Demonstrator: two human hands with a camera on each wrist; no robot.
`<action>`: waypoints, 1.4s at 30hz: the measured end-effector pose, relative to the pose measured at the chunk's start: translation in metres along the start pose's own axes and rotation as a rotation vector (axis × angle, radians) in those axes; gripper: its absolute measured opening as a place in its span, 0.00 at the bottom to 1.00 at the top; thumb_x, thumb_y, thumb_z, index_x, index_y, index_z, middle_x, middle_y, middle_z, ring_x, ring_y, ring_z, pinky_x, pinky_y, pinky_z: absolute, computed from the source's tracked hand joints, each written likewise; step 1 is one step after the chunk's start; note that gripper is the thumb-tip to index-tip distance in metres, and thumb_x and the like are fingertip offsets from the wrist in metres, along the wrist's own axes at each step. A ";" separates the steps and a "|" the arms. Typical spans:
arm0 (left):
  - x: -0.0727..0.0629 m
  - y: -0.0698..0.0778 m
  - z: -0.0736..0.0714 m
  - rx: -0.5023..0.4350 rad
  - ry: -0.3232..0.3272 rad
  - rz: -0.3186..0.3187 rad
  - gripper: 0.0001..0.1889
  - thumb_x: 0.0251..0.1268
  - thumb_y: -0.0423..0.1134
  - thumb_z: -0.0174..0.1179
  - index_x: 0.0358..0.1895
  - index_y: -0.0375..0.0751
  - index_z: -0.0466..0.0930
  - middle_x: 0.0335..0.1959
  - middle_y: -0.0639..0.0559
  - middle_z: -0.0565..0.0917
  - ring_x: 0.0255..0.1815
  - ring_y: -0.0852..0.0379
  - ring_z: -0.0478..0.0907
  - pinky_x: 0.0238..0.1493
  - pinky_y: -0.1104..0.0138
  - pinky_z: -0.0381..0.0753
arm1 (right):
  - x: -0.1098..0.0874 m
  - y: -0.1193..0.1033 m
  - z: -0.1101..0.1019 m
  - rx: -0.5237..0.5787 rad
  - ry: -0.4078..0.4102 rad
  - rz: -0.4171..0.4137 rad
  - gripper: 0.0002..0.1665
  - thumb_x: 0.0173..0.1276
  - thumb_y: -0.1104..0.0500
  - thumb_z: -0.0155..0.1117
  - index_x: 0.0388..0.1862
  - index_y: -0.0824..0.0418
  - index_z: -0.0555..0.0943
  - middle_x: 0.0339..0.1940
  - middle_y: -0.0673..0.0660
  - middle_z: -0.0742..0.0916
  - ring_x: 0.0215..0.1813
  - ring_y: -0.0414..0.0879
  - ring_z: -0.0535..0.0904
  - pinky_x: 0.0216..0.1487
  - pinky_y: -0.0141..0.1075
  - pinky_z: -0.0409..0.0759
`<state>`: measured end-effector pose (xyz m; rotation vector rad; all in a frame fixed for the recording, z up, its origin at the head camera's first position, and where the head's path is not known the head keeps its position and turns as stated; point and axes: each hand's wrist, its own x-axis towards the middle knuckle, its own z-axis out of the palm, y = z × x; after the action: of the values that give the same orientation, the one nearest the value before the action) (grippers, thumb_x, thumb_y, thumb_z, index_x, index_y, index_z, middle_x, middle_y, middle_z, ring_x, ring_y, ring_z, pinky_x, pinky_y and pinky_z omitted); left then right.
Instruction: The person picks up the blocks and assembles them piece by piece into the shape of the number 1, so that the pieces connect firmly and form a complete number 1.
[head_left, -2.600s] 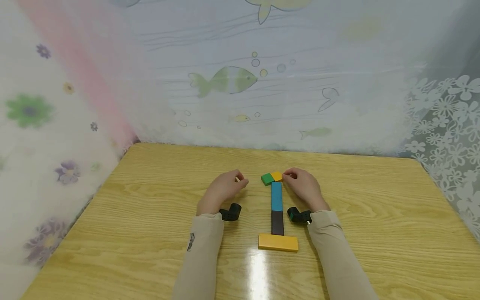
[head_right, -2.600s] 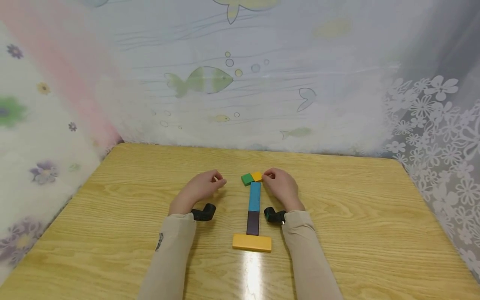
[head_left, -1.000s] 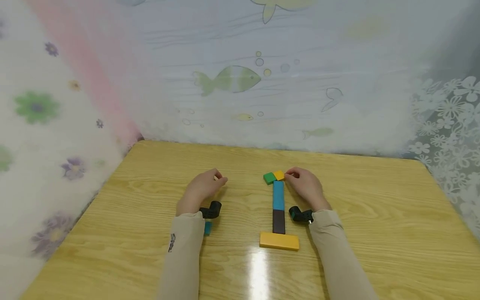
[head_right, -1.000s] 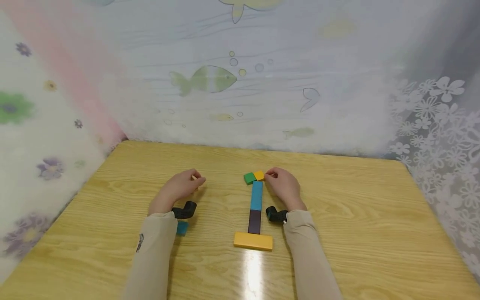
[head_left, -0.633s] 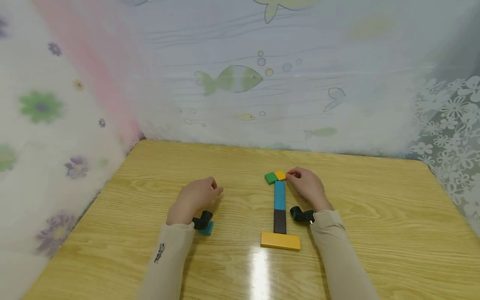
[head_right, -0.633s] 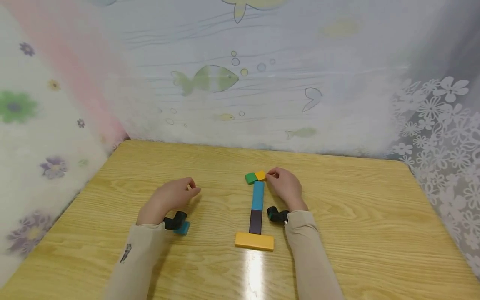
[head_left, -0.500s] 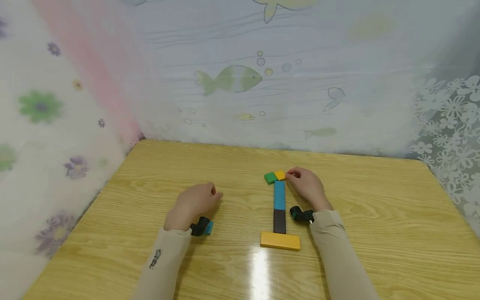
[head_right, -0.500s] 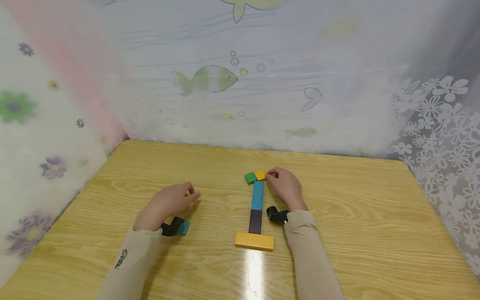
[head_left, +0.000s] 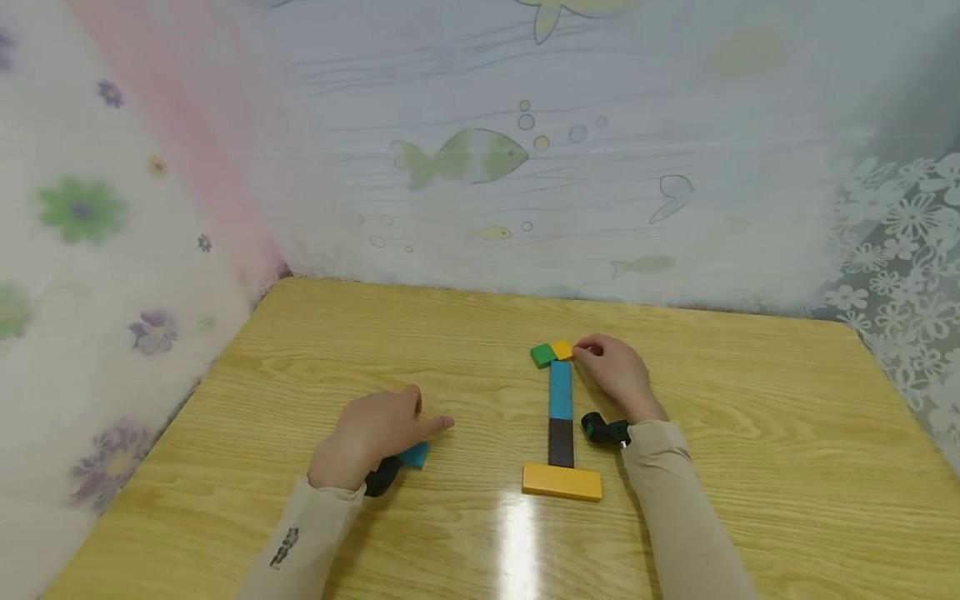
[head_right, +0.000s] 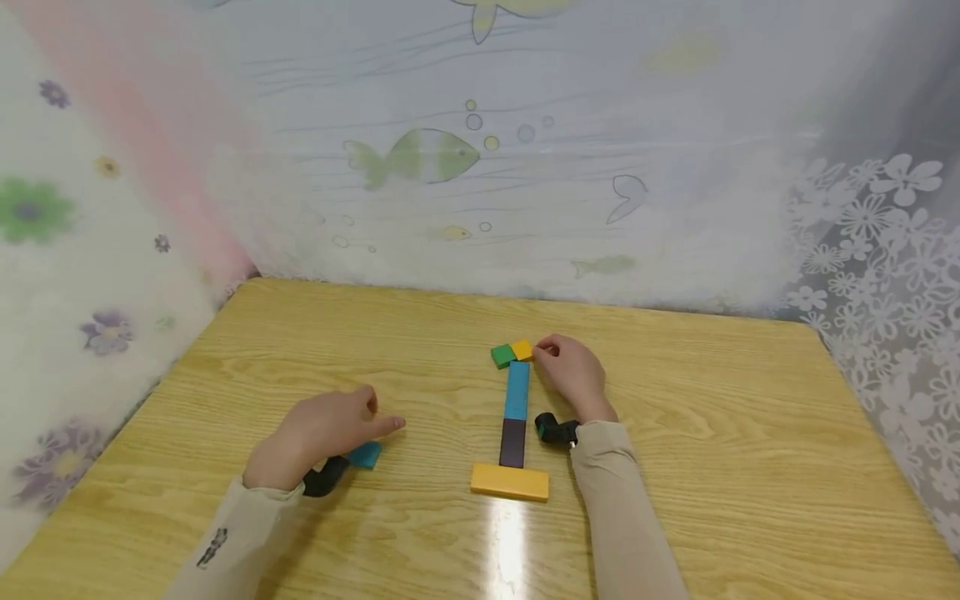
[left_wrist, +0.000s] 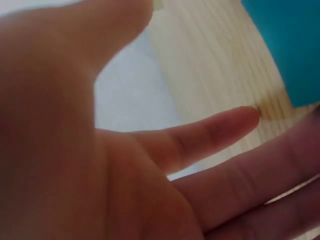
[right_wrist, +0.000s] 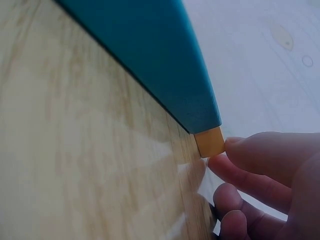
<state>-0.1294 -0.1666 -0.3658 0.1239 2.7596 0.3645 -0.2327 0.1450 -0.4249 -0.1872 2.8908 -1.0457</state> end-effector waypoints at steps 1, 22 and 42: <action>0.000 0.000 0.000 0.007 -0.006 0.000 0.28 0.51 0.69 0.50 0.34 0.46 0.71 0.16 0.53 0.73 0.15 0.55 0.68 0.16 0.64 0.64 | 0.000 0.000 0.000 0.000 -0.002 -0.001 0.19 0.67 0.46 0.50 0.48 0.55 0.78 0.47 0.57 0.80 0.47 0.53 0.74 0.47 0.47 0.69; -0.004 0.010 0.007 0.074 -0.039 0.102 0.19 0.46 0.57 0.64 0.33 0.49 0.71 0.15 0.57 0.72 0.15 0.58 0.67 0.17 0.65 0.64 | 0.000 -0.001 -0.002 0.006 -0.011 -0.002 0.19 0.67 0.46 0.50 0.47 0.55 0.78 0.47 0.58 0.80 0.48 0.54 0.74 0.47 0.47 0.69; 0.009 0.019 0.027 0.012 0.072 0.160 0.18 0.56 0.59 0.54 0.23 0.50 0.67 0.13 0.58 0.69 0.13 0.61 0.63 0.16 0.68 0.61 | 0.000 0.001 0.000 0.005 -0.006 -0.006 0.19 0.67 0.46 0.50 0.47 0.55 0.78 0.48 0.58 0.80 0.48 0.54 0.74 0.47 0.48 0.69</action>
<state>-0.1269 -0.1408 -0.3882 0.3421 2.8313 0.4016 -0.2325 0.1457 -0.4250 -0.1980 2.8832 -1.0516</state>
